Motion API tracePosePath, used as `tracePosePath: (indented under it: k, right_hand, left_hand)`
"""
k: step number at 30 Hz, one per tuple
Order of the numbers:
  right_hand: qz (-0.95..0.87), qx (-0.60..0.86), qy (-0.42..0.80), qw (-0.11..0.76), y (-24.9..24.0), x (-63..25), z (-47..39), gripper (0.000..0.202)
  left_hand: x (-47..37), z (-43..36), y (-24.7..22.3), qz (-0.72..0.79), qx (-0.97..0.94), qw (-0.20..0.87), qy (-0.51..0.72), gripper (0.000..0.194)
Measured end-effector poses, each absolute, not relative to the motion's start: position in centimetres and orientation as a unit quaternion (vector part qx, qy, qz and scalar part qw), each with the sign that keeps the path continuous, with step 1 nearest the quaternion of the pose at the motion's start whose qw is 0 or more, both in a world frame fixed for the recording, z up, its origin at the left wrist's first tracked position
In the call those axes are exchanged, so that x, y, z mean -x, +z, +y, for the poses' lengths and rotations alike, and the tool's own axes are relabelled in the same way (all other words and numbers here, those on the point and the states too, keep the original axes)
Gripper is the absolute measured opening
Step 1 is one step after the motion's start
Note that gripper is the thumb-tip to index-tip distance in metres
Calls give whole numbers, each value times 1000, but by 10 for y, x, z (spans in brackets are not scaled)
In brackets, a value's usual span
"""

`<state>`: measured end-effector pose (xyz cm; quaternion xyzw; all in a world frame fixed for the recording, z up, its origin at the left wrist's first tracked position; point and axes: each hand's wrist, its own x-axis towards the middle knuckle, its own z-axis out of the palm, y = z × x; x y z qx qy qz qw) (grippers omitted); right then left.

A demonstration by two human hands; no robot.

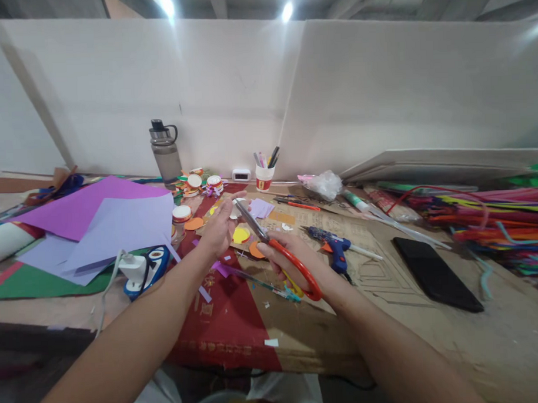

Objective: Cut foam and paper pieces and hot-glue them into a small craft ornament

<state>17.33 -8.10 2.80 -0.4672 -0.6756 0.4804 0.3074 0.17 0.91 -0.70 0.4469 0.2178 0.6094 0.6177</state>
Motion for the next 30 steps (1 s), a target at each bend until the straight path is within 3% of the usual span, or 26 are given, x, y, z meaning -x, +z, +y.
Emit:
tracePosePath:
  k: [30]
  right_hand:
    - [-665,467,489,317,40,-167,-85,29]
  left_hand:
    - [0,13,-15,277,-480,574,604,35]
